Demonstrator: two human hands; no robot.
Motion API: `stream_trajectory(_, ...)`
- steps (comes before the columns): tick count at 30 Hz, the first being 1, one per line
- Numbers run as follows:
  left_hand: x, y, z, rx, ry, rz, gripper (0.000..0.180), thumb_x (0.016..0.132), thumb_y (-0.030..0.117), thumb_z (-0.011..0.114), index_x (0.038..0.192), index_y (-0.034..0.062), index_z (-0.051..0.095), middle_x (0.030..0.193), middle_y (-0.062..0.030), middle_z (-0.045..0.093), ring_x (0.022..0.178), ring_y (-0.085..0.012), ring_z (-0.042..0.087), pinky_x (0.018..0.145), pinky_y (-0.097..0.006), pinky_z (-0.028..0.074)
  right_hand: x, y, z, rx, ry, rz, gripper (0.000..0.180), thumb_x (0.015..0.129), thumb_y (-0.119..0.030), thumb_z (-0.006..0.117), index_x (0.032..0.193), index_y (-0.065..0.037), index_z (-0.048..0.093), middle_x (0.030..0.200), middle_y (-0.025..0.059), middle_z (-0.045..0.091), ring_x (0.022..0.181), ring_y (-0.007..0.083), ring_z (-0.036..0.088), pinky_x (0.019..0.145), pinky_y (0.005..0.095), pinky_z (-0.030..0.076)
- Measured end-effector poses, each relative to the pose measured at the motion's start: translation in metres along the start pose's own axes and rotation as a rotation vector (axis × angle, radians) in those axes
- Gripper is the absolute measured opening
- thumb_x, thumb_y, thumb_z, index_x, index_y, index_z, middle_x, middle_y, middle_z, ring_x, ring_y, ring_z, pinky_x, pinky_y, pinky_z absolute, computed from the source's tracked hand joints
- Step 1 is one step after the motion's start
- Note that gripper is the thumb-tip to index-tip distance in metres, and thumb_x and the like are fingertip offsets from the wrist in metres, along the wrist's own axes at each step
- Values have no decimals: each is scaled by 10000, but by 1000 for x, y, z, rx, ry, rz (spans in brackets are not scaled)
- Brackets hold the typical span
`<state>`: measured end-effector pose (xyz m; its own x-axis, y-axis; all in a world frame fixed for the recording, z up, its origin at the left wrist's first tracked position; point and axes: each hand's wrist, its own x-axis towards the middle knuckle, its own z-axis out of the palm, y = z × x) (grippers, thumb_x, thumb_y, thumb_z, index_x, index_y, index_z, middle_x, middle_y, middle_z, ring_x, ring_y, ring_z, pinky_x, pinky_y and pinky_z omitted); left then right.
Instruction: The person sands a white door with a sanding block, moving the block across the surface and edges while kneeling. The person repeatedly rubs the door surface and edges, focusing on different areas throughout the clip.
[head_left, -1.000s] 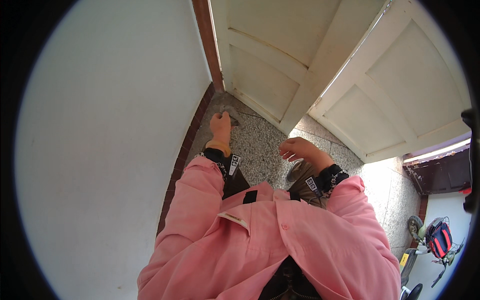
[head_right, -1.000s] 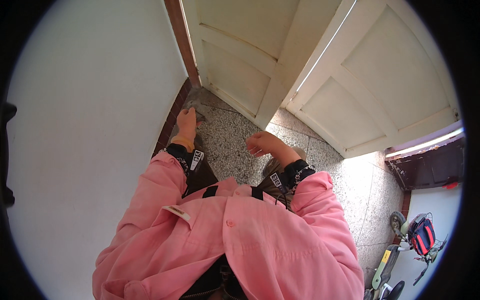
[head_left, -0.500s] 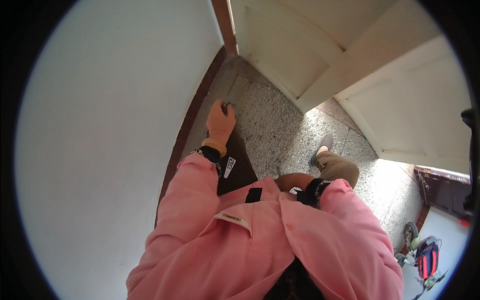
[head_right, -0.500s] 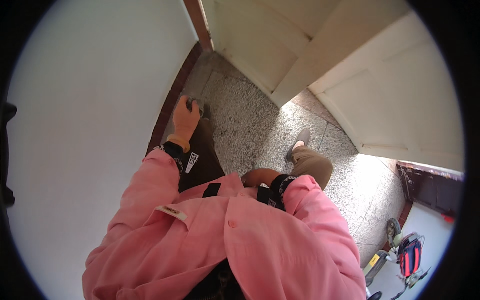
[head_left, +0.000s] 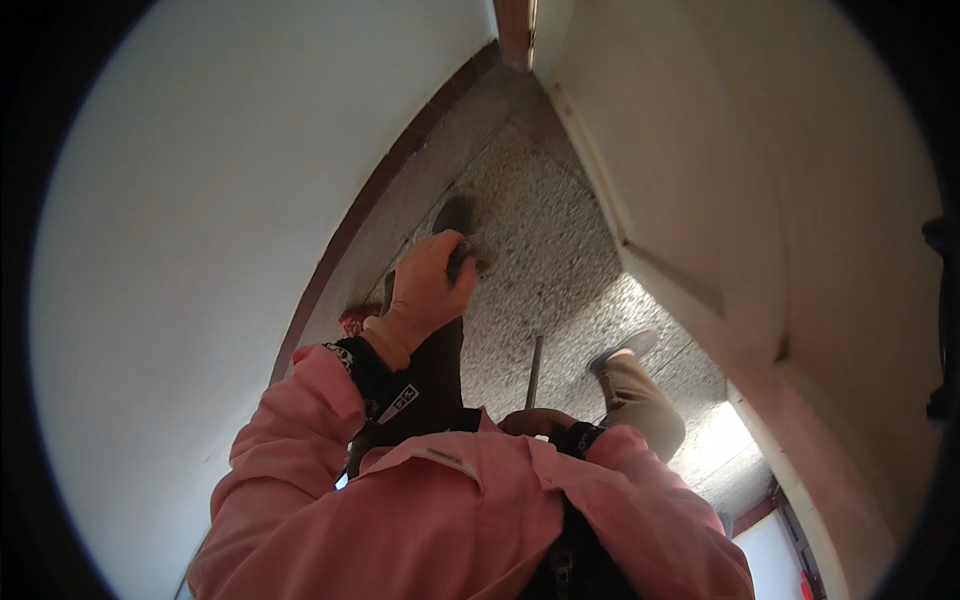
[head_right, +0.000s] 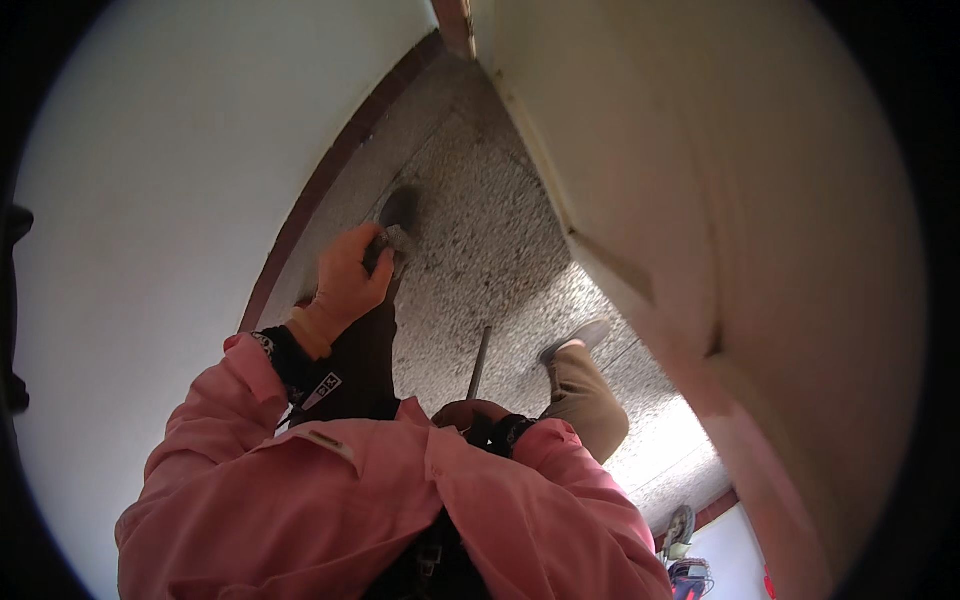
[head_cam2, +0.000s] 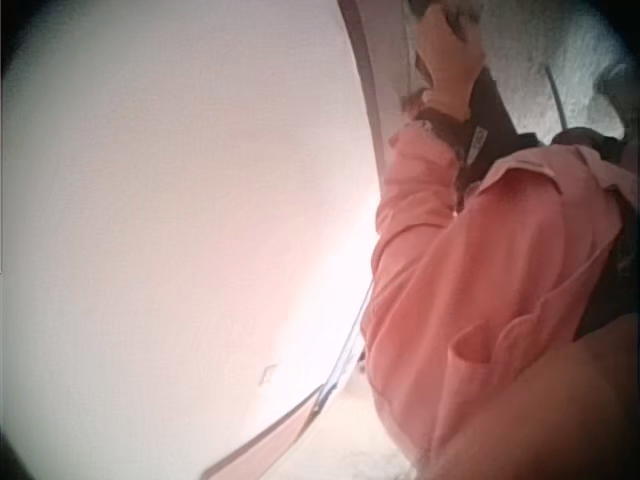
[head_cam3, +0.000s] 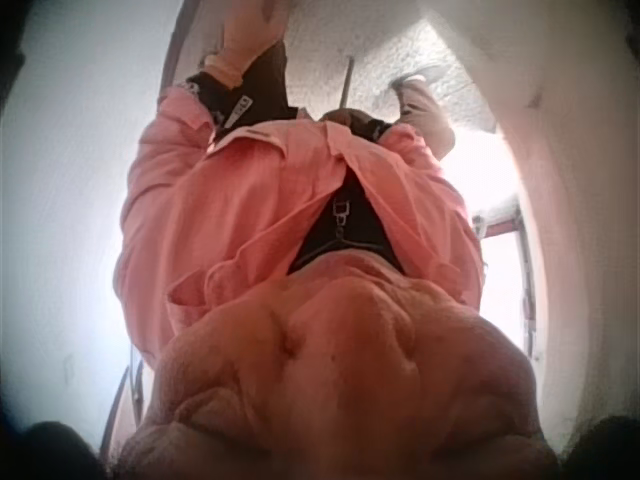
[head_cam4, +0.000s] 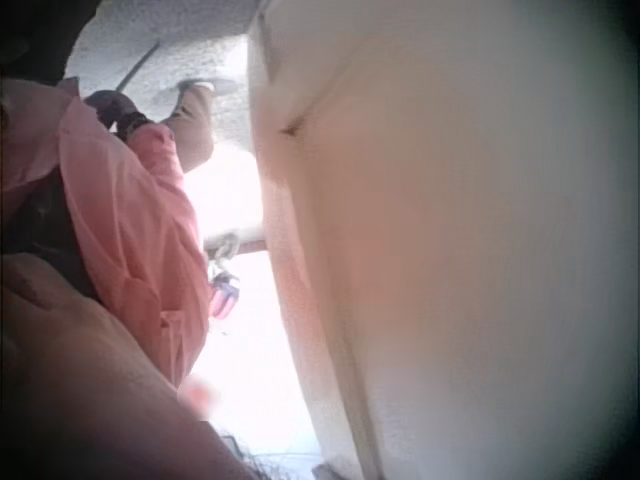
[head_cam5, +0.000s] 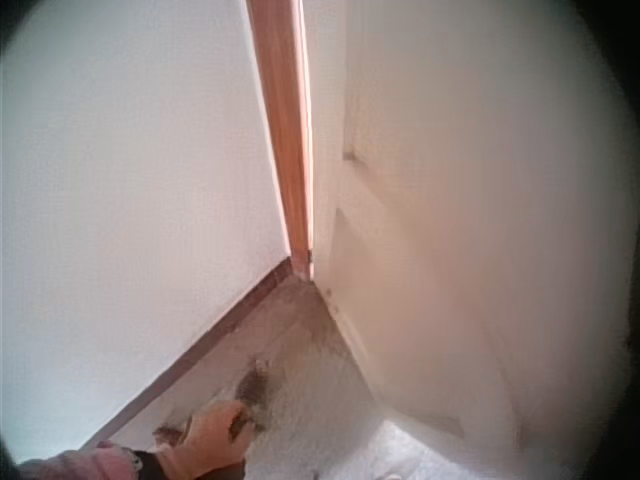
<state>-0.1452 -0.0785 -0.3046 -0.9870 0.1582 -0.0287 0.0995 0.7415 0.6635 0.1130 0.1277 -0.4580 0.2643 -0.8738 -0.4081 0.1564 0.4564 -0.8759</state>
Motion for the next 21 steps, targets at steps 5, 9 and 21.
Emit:
stream_trajectory(5,52,-2,-3,-1,36,-116,223,881,223,655,1035,64,636,951,-217,682,930,-440,642,769,-507,508,-41,4,-67,-403,33,229,384,894,-376,691,1099,-52,720,1086,204,714,969,351,700,847,450,538)
stream_trajectory(9,101,-8,1,86,56,-89,231,898,213,650,1056,49,619,959,-216,686,928,-439,653,767,-499,512,-101,-16,-95,-233,339,171,345,915,-309,631,1059,-15,740,1039,253,726,862,414,701,749,480,541)
stream_trajectory(21,125,36,20,-96,530,166,203,847,177,665,956,18,602,1003,-222,599,971,-430,577,858,-531,471,-287,-132,-33,306,867,176,524,1064,-437,516,1449,-84,559,1434,63,591,1287,206,568,1035,382,510)
